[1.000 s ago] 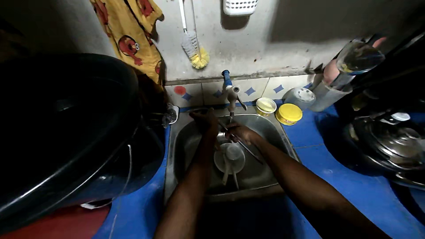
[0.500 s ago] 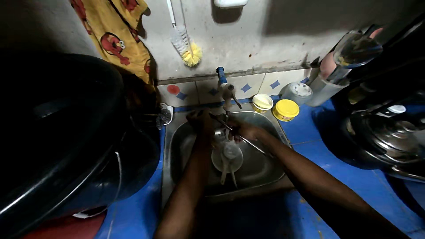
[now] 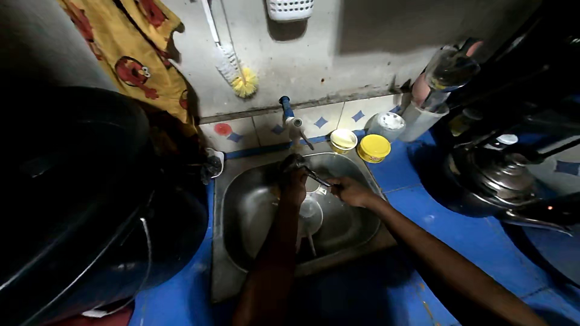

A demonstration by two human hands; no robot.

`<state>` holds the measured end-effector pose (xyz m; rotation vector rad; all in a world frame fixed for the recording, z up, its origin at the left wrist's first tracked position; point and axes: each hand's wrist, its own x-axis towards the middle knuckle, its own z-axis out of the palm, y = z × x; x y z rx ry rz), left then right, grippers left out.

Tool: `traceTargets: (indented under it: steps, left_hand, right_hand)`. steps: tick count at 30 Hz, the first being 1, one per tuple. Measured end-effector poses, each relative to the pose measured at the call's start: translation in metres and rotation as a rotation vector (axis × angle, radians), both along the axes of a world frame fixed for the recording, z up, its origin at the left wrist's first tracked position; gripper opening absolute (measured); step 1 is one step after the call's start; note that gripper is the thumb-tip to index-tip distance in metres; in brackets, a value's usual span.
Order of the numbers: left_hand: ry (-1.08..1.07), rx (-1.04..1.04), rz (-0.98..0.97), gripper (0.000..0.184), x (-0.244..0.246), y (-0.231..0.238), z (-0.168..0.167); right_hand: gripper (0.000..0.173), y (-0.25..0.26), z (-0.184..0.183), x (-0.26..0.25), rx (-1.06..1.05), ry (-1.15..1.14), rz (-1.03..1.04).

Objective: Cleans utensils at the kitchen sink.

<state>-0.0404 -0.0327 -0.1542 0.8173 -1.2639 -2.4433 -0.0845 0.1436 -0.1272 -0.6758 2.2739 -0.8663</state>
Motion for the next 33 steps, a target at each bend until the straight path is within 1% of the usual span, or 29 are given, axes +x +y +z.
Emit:
traceTargets:
  steps: [2,4,6,8,10,13,16,18,20,21,23,24,25,27,28,30,31,33]
  left_hand:
    - [-0.009,-0.017,0.019,0.043,-0.001,-0.005,0.004]
    - [-0.007,0.052,0.081,0.039,-0.003,-0.010,0.007]
    - [0.021,0.075,0.103,0.043,0.000,-0.016,0.007]
    - [0.028,0.063,0.110,0.042,-0.001,-0.019,0.003]
    - [0.010,0.048,0.095,0.042,0.002,-0.014,0.004]
    - [0.030,0.113,0.089,0.049,0.000,-0.005,0.004]
    - [0.051,0.153,0.082,0.047,-0.009,0.001,0.000]
    - [0.047,0.229,0.047,0.045,-0.009,-0.001,0.006]
    - [0.052,0.340,0.014,0.037,-0.006,-0.004,0.011]
    - [0.068,0.390,0.001,0.031,-0.006,-0.007,0.008]
    - [0.144,0.408,-0.056,0.016,-0.006,-0.013,-0.004]
    - [0.174,0.382,-0.119,0.019,-0.005,-0.017,-0.011]
    - [0.165,0.325,-0.207,0.029,-0.002,-0.021,-0.014]
    - [0.074,0.262,-0.307,0.049,-0.003,-0.026,-0.021]
    - [0.023,0.220,-0.322,0.055,-0.005,-0.027,-0.026]
    - [-0.086,0.096,-0.318,0.060,-0.010,-0.026,-0.030]
    - [-0.143,-0.002,-0.293,0.059,-0.012,-0.025,-0.031]
    - [-0.259,-0.292,-0.223,0.056,-0.020,-0.024,-0.033]
  right_hand:
    - [0.030,-0.006,0.000,0.002,-0.024,-0.020,-0.014]
    - [0.032,-0.012,-0.001,0.002,-0.041,-0.066,-0.030]
    - [0.030,-0.018,-0.003,0.002,-0.071,-0.087,-0.032]
    - [0.029,-0.018,-0.004,0.003,-0.090,-0.090,-0.037]
    - [0.031,-0.012,-0.007,0.002,-0.103,-0.102,-0.056]
    - [0.030,-0.002,-0.004,-0.001,-0.083,-0.084,-0.068]
    - [0.032,0.008,0.001,-0.002,-0.075,-0.060,-0.052]
    - [0.030,0.014,0.010,0.003,-0.091,-0.042,-0.066]
    - [0.028,0.019,0.033,0.016,-0.047,-0.030,-0.093]
    - [0.028,0.023,0.038,0.018,-0.020,-0.025,-0.085]
    - [0.028,0.033,0.037,0.014,-0.004,-0.019,-0.052]
    - [0.028,0.039,0.033,0.010,-0.011,-0.013,-0.028]
    - [0.028,0.045,0.031,0.008,-0.012,-0.013,-0.004]
    - [0.029,0.051,0.030,0.008,-0.004,-0.001,0.020]
    - [0.029,0.052,0.030,0.010,0.008,0.018,0.028]
    - [0.031,0.051,0.036,0.012,0.049,0.054,0.038]
    - [0.030,0.051,0.037,0.013,0.064,0.073,0.040]
    - [0.030,0.049,0.039,0.012,0.078,0.081,0.036]
